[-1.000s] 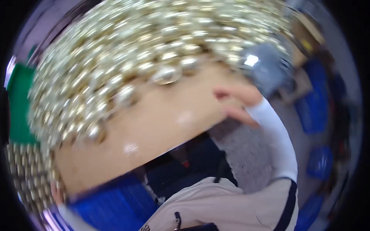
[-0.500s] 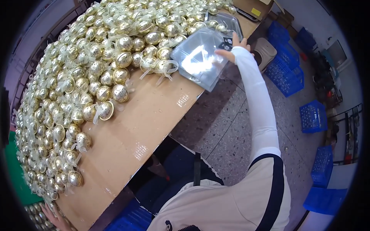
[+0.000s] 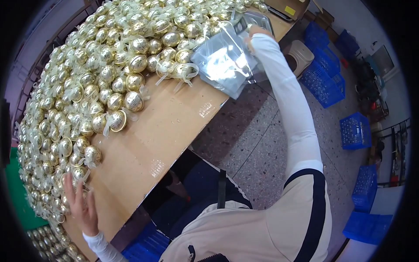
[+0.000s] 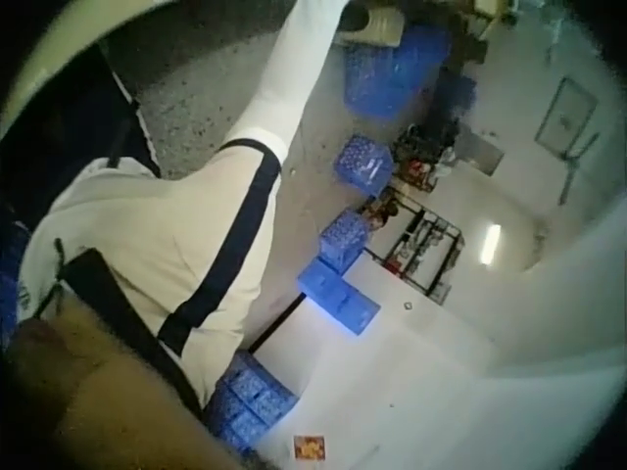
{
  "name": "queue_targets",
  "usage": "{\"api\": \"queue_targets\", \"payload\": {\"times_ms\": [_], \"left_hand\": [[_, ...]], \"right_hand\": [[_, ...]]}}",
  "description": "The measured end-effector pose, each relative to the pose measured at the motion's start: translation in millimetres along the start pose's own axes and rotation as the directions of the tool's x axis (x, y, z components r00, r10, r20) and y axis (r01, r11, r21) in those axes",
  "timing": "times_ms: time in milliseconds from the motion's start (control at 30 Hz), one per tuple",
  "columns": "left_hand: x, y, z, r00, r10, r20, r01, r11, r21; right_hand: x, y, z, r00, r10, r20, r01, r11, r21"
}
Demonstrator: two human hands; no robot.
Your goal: Packaging gold-colored Christmas ornaments into plastic bags and boxes.
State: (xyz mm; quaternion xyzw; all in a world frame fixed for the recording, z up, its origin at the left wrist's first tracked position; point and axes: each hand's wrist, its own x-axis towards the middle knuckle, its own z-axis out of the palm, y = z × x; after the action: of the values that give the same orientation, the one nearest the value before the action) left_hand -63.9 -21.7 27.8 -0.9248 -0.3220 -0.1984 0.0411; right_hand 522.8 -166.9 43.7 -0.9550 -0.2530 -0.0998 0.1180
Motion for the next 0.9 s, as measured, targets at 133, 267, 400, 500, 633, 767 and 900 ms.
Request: {"api": "queue_targets", "payload": {"times_ms": [133,267,400,500,633,767,900], "left_hand": [[4,33,10,0.998,0.024,0.049,-0.007,0.947,-0.320],[14,66,36,0.963,-0.198,0.181,0.214,0.166,-0.963],[41,89,47,0.931,-0.166,0.325,0.306,-0.128,-0.943],[29,76,43,0.880,-0.156,0.449,0.447,-0.048,-0.893],[13,71,32,0.792,-0.023,0.611,0.609,0.109,-0.786],[3,72,28,0.729,-0.074,0.681,0.684,0.107,-0.721],[-4,74,26,0.720,-0.055,0.692,0.694,0.069,-0.717]], "right_hand": [[-19,16,-35,0.854,-0.497,-0.152,0.223,0.086,0.971],[-139,-70,-36,0.858,-0.514,-0.008,0.053,0.073,0.996],[-237,-122,-6,0.630,-0.744,0.223,-0.194,0.128,0.973],[-233,-124,6,0.642,-0.713,0.282,-0.044,0.333,0.942],[-199,-144,10,0.378,-0.926,0.023,0.389,0.181,0.903],[-218,-162,12,0.258,-0.964,0.067,0.577,0.209,0.789],[-237,-154,26,0.353,-0.936,-0.006,0.727,0.270,0.632]]}}
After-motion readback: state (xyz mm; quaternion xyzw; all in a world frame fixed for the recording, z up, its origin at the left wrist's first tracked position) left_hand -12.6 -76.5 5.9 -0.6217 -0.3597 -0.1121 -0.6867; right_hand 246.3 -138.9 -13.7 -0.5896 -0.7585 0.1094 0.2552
